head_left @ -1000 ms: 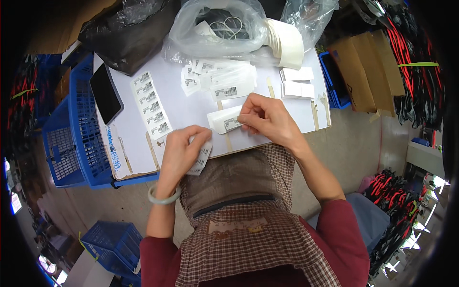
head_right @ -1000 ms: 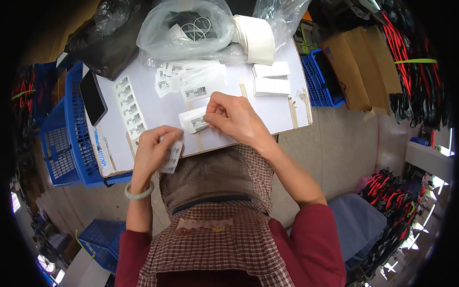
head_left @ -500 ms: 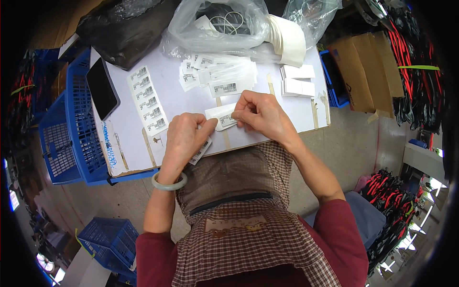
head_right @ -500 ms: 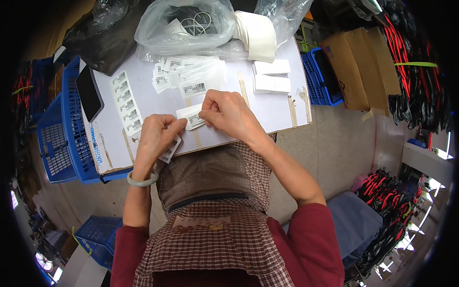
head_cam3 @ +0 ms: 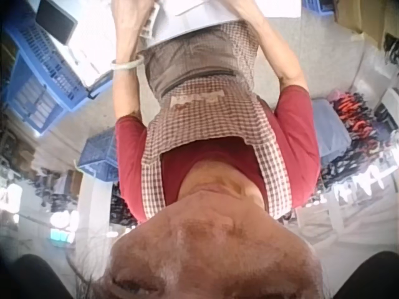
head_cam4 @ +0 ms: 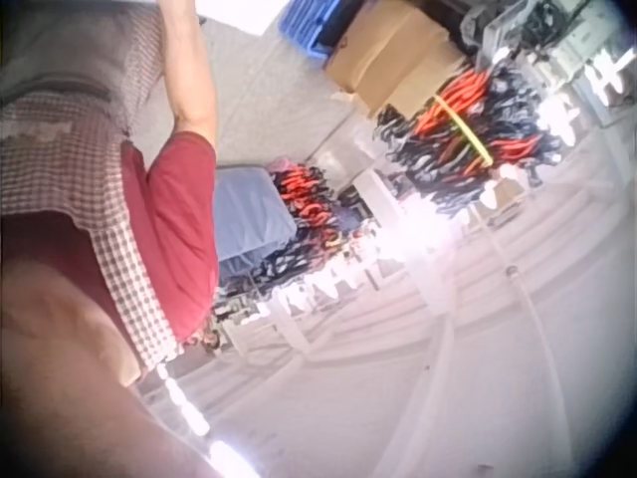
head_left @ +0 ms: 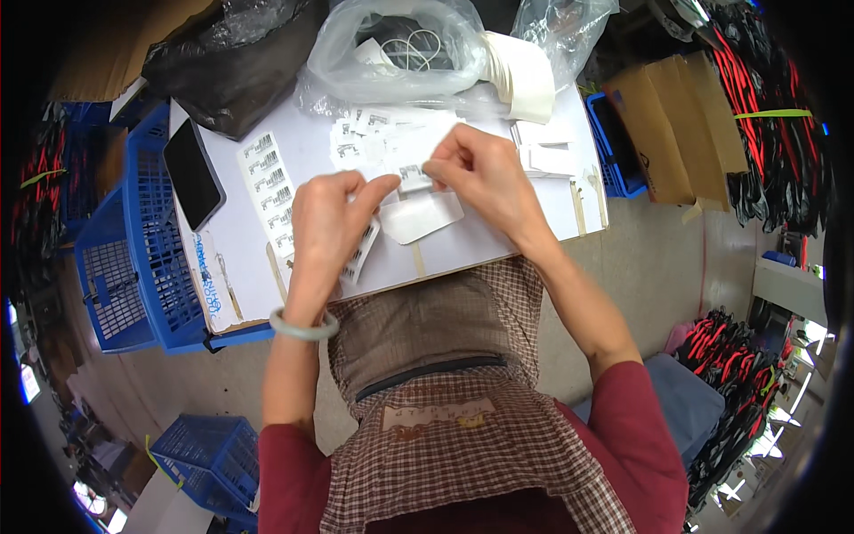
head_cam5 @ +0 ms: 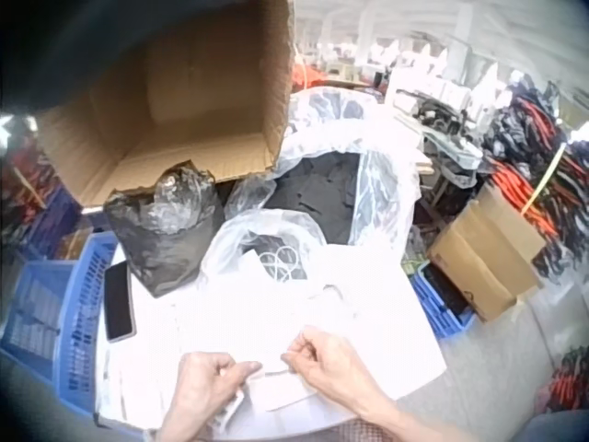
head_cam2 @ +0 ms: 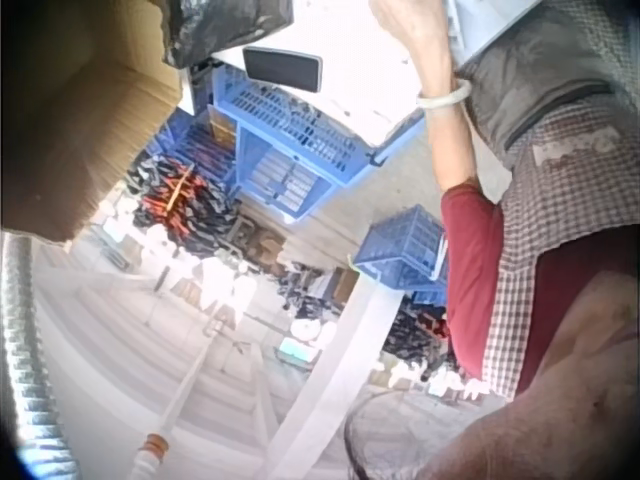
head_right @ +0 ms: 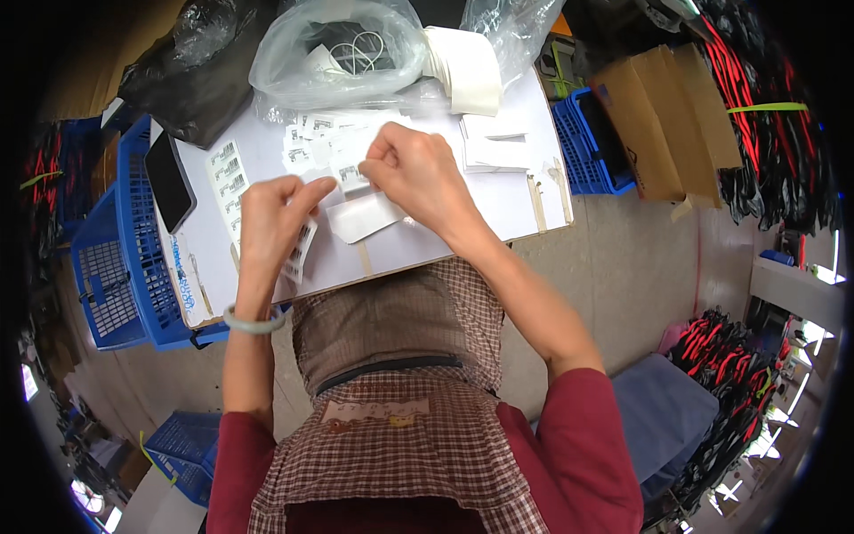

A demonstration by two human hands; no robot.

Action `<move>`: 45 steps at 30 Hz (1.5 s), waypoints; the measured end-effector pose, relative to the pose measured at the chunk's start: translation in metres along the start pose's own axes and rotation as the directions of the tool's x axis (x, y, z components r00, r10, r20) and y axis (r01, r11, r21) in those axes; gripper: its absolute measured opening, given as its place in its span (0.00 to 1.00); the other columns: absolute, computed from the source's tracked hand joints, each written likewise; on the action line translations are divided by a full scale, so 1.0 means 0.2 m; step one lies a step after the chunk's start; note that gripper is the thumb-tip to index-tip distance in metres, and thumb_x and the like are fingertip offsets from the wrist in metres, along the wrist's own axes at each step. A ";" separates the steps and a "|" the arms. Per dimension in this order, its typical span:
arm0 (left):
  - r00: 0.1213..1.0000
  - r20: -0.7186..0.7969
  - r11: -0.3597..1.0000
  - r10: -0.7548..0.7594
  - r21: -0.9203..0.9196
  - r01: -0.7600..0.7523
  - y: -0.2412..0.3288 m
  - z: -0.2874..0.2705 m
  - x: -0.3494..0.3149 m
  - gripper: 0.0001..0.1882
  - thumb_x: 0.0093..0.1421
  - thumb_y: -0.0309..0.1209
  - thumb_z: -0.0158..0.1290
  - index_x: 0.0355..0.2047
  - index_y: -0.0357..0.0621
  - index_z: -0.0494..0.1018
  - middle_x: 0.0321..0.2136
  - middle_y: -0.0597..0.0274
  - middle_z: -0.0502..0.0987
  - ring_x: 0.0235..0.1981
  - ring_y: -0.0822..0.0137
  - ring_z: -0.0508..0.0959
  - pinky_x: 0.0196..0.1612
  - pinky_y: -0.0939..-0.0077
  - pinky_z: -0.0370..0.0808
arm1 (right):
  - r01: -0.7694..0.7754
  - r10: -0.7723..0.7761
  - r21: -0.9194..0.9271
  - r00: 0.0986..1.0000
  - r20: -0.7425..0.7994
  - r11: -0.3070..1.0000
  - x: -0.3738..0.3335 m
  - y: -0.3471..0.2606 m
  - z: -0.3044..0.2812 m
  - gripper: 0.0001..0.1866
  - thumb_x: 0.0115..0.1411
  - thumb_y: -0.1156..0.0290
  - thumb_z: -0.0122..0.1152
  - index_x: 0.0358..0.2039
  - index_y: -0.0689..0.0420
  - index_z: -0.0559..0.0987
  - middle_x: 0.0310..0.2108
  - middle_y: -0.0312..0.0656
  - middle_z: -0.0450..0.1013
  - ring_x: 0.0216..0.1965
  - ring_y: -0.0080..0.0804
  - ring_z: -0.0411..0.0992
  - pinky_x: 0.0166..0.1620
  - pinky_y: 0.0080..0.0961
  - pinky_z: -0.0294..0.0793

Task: The person separates individual barcode labels from a continuous roll by hand. They peel each label from the backing paper and place it into a growing stack on the table. The process is repetitive, involving peeling, stacking, and occasionally adjusting the pile.

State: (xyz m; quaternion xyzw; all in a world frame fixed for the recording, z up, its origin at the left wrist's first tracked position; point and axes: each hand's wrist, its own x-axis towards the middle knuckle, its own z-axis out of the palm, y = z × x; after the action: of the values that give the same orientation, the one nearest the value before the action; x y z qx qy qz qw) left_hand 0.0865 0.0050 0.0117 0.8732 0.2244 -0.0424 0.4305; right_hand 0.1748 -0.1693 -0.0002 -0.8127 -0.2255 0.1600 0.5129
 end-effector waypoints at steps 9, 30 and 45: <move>0.975 0.220 0.998 0.032 0.045 -0.043 -0.05 0.00 0.18 0.17 0.57 0.40 0.59 0.19 0.39 0.80 0.10 0.59 0.72 0.14 0.69 0.71 0.21 0.71 0.65 | 0.093 -0.105 -0.538 0.994 0.007 0.838 0.08 -0.08 -0.01 0.13 0.46 0.67 0.72 0.23 0.62 0.77 0.20 0.48 0.75 0.21 0.43 0.76 0.25 0.34 0.73; 0.933 0.359 0.855 0.000 -0.484 0.186 -0.07 -0.10 -0.25 0.08 0.59 0.26 0.59 0.34 0.31 0.76 0.27 0.58 0.82 0.25 0.77 0.78 0.27 0.84 0.73 | 0.372 -0.366 0.081 0.927 -0.077 0.925 -0.26 -0.08 0.12 0.06 0.52 0.79 0.67 0.31 0.60 0.79 0.47 0.43 0.70 0.43 0.31 0.73 0.40 0.26 0.75; 0.973 0.220 0.997 -0.062 -0.028 0.070 -0.15 0.06 -0.10 0.18 0.56 0.37 0.60 0.22 0.31 0.80 0.11 0.63 0.74 0.14 0.78 0.68 0.19 0.80 0.63 | -0.281 0.246 0.124 0.939 0.239 0.952 -0.15 0.02 -0.01 0.06 0.56 0.76 0.63 0.27 0.64 0.76 0.16 0.37 0.72 0.18 0.20 0.69 0.23 0.20 0.67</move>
State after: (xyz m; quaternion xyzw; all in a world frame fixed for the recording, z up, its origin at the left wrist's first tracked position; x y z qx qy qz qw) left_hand 0.0571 0.0034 -0.0121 0.8475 0.2051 -0.1488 0.4664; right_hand 0.1511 -0.1894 -0.0022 -0.7700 -0.1566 0.3337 0.5207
